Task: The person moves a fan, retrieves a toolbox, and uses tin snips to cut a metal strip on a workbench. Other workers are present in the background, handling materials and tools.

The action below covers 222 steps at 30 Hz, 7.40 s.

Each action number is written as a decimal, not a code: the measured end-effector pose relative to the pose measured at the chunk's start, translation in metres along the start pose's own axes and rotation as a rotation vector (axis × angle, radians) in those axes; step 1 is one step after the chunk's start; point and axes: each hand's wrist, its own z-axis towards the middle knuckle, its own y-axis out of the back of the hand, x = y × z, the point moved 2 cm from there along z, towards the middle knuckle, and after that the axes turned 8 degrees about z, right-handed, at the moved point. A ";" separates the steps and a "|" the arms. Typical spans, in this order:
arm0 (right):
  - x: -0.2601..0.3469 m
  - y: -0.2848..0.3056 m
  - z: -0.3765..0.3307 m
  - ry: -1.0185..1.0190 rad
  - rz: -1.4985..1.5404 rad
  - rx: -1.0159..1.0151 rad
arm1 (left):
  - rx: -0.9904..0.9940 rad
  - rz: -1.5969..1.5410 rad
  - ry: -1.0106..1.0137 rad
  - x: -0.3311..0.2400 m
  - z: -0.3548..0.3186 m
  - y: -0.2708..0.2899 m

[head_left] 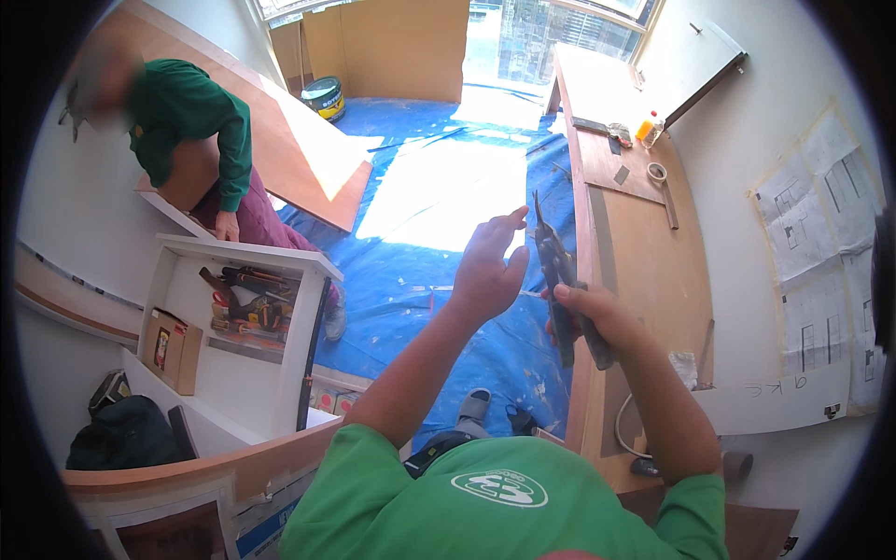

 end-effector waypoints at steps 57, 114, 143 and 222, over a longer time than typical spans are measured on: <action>-0.024 -0.056 0.024 0.009 0.132 0.315 | 0.093 -0.247 0.202 0.050 -0.051 0.024; -0.051 -0.039 0.043 -0.135 0.176 0.332 | -0.043 -0.650 0.749 0.113 -0.135 -0.053; -0.085 -0.024 0.017 -0.110 0.284 0.333 | 0.161 -0.705 0.787 0.104 -0.176 -0.066; -0.455 0.121 -0.231 -0.134 0.292 -1.011 | 0.990 0.029 0.364 0.083 -0.087 -0.329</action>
